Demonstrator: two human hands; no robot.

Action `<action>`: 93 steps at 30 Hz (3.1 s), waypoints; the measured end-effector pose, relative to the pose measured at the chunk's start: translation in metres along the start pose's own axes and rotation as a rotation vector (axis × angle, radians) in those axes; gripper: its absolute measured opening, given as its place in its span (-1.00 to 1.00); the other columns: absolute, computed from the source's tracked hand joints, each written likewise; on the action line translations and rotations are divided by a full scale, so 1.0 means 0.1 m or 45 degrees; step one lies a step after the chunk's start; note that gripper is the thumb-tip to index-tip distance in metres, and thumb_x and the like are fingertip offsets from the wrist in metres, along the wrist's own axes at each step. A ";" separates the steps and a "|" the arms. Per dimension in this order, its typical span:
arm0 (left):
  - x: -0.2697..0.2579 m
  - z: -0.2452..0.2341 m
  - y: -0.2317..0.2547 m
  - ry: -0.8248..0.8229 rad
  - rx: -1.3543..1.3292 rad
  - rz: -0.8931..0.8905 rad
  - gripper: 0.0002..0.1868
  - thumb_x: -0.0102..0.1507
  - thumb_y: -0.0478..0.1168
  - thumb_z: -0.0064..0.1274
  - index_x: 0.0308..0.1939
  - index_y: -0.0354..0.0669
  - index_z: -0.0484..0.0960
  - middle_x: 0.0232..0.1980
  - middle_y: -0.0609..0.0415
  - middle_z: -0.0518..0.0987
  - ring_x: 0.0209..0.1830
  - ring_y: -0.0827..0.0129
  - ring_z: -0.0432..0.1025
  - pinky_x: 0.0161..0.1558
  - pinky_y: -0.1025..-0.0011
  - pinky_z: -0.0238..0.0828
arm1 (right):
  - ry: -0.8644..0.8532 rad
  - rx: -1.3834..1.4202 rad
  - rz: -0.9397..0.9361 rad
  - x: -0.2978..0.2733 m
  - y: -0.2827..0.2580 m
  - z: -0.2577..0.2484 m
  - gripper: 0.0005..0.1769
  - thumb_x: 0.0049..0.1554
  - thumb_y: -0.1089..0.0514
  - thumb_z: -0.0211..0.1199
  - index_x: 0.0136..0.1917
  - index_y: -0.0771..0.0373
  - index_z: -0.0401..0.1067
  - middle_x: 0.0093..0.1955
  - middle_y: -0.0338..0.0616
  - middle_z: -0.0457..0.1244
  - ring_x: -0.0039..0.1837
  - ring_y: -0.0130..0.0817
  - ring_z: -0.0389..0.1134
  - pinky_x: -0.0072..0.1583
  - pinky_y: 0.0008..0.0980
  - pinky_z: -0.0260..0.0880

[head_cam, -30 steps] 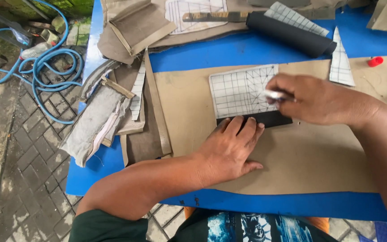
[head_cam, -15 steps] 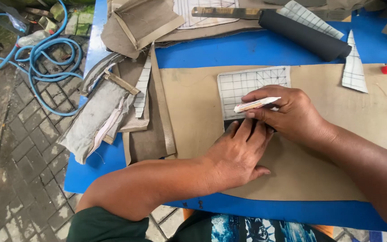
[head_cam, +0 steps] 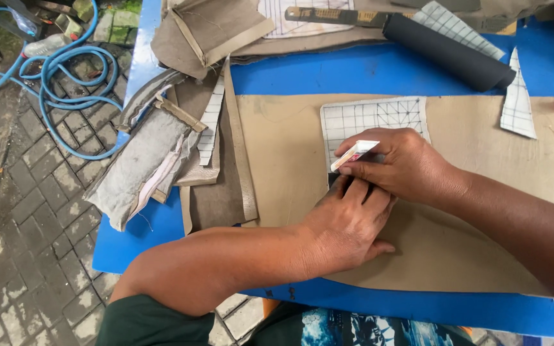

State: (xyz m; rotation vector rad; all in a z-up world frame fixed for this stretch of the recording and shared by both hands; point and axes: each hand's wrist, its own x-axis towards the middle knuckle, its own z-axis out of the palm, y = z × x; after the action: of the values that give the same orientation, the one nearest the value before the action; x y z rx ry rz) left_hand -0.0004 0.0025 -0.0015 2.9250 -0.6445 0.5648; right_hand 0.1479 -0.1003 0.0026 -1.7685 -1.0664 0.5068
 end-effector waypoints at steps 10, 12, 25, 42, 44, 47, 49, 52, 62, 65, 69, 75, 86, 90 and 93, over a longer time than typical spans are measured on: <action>0.00 0.01 0.00 0.008 -0.016 0.032 -0.17 0.10 0.29 0.16 0.16 -0.37 0.56 0.03 -0.20 0.43 0.01 -0.20 0.40 0.06 -0.20 0.44 | -0.134 -0.289 -0.230 0.03 0.00 -0.18 -0.78 0.13 0.08 0.41 0.03 0.19 0.59 -0.03 -0.05 0.48 0.07 0.05 0.50 0.09 -0.05 0.50; -0.01 0.01 0.01 -0.040 0.026 0.017 -0.10 0.10 0.31 0.16 0.24 -0.39 0.50 0.18 -0.29 0.41 0.20 -0.25 0.37 0.13 -0.17 0.46 | -0.120 -0.509 -0.251 -0.03 0.07 -0.35 -0.76 0.14 0.04 0.40 -0.02 0.23 0.56 -0.05 -0.04 0.46 0.03 0.03 0.50 0.05 -0.05 0.50; 0.11 0.04 -0.16 -0.079 0.032 0.011 0.01 0.15 0.50 0.09 0.36 -0.25 0.49 0.16 0.02 0.46 0.00 0.18 0.32 -0.18 0.20 0.41 | -0.186 -0.629 0.608 -0.33 0.27 -0.99 -0.85 0.08 0.04 0.41 -0.03 -0.09 0.58 -0.27 -0.36 0.44 -0.44 -0.40 0.24 -0.30 -0.39 0.26; 0.21 0.21 -0.67 0.130 -0.431 -0.275 -0.71 0.24 -0.33 0.31 0.01 -0.22 0.64 -0.12 0.02 0.35 -0.23 0.08 0.40 -0.14 0.21 0.50 | -0.060 -0.581 0.122 -0.37 0.35 -0.87 -0.68 0.02 0.20 0.43 0.08 0.10 0.59 -0.01 -0.23 0.46 -0.02 -0.33 0.48 0.06 -0.37 0.46; 0.25 0.18 -0.64 0.258 -0.124 -0.251 -0.74 0.21 -0.26 0.39 -0.06 -0.03 0.68 -0.11 0.09 0.37 -0.19 0.14 0.35 -0.20 0.25 0.45 | -0.024 -0.738 0.074 -0.40 0.38 -0.81 -0.67 0.05 0.18 0.42 0.12 0.09 0.56 0.01 -0.15 0.40 -0.05 -0.23 0.44 -0.04 -0.28 0.45; 0.24 0.16 -0.61 0.303 0.185 -0.166 -0.81 0.18 -0.33 0.23 -0.17 0.05 0.69 -0.20 0.16 0.37 -0.22 0.22 0.28 -0.31 0.32 0.37 | -0.033 -1.047 -0.029 -0.43 0.47 -0.76 -0.63 0.01 0.18 0.38 0.12 -0.04 0.58 0.07 -0.18 0.34 -0.10 -0.15 0.43 -0.16 -0.16 0.46; 0.22 0.14 -0.60 0.213 0.181 -0.116 -0.75 0.18 -0.48 0.00 -0.22 -0.06 0.65 -0.30 0.15 0.36 -0.31 0.24 0.26 -0.37 0.34 0.35 | -0.084 -1.190 -0.076 -0.43 0.45 -0.74 -0.56 -0.07 0.21 0.36 0.08 -0.16 0.63 0.10 -0.28 0.35 -0.12 -0.16 0.45 -0.16 -0.13 0.49; 0.22 0.12 -0.58 0.050 0.059 -0.174 -0.67 0.25 0.06 0.22 -0.08 -0.06 0.70 -0.15 0.14 0.46 -0.18 0.19 0.34 -0.24 0.23 0.41 | -0.071 -1.176 -0.288 -0.46 0.36 -0.73 -0.62 -0.06 0.20 0.32 0.07 0.06 0.60 0.04 -0.14 0.36 -0.17 -0.13 0.44 -0.26 -0.11 0.50; 0.13 -0.15 -0.15 0.142 0.281 0.012 -0.63 0.23 -0.10 0.27 0.02 -0.24 0.64 -0.13 0.02 0.49 -0.15 0.26 0.33 -0.22 0.35 0.48 | -0.232 -1.156 -0.463 -0.54 0.28 -0.82 -0.79 -0.08 0.13 0.37 -0.11 -0.02 0.55 -0.11 -0.29 0.37 -0.24 -0.21 0.40 -0.28 -0.15 0.42; 0.03 -0.10 0.07 0.030 0.172 -0.019 -0.09 0.11 0.36 0.30 0.25 -0.31 0.57 0.09 -0.14 0.49 -0.01 0.14 0.34 -0.07 0.29 0.47 | -0.372 -1.102 -0.279 -0.57 0.24 -0.83 -0.69 -0.16 0.17 0.36 -0.08 -0.06 0.52 -0.11 -0.33 0.36 -0.23 -0.15 0.41 -0.27 -0.11 0.43; -0.02 -0.04 0.17 -0.166 0.265 -0.052 0.11 0.11 0.66 -0.10 0.35 -0.20 0.54 0.27 -0.25 0.47 0.15 0.03 0.33 0.10 0.13 0.51 | -0.365 -0.491 0.258 -0.52 0.04 -0.88 -0.43 -0.07 0.10 0.52 0.22 0.00 0.47 0.13 -0.37 0.37 0.11 -0.46 0.44 0.13 -0.42 0.41; -0.07 0.00 0.18 -0.166 0.236 -0.067 0.14 0.11 0.68 -0.16 0.41 -0.17 0.47 0.31 -0.24 0.43 0.15 0.02 0.32 0.13 0.07 0.49 | -0.071 -0.392 -0.066 -0.51 0.13 -1.06 -0.68 0.19 0.31 0.23 0.23 0.34 0.43 0.00 -0.06 0.30 -0.05 -0.34 0.35 -0.06 -0.42 0.38; -0.10 0.05 0.19 -0.096 0.183 -0.110 0.16 0.09 0.69 -0.17 0.34 -0.24 0.49 0.28 -0.28 0.44 0.18 -0.01 0.35 0.11 0.04 0.51 | -0.025 -0.096 0.473 -0.14 -0.28 -0.32 -0.75 0.08 0.26 0.44 0.02 0.14 0.47 -0.04 -0.24 0.44 -0.05 -0.45 0.48 0.01 -0.48 0.47; -0.09 0.05 0.18 -0.071 0.183 -0.127 0.14 0.06 0.67 -0.11 0.25 -0.29 0.56 0.17 -0.25 0.45 0.19 -0.11 0.32 0.14 0.07 0.46 | -0.013 0.009 0.286 -0.07 -0.23 -0.01 -0.76 0.10 0.25 0.44 0.02 0.07 0.47 0.01 -0.33 0.42 -0.15 -0.52 0.47 -0.01 -0.56 0.48; -0.10 0.09 0.19 -0.088 0.191 -0.146 0.15 0.04 0.68 -0.07 0.29 -0.25 0.51 0.15 -0.19 0.46 0.17 -0.04 0.33 0.17 0.06 0.44 | -0.015 -0.051 0.445 -0.01 -0.36 0.04 -0.77 0.11 0.18 0.46 0.01 -0.01 0.49 -0.24 -0.24 0.46 -0.17 -0.50 0.53 -0.04 -0.55 0.48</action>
State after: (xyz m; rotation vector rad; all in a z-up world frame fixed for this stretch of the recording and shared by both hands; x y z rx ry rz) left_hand -0.0140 -0.0127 -0.0135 3.1093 -0.4562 0.5232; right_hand 0.1289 -0.0939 0.0324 -2.0008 -0.7809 0.7129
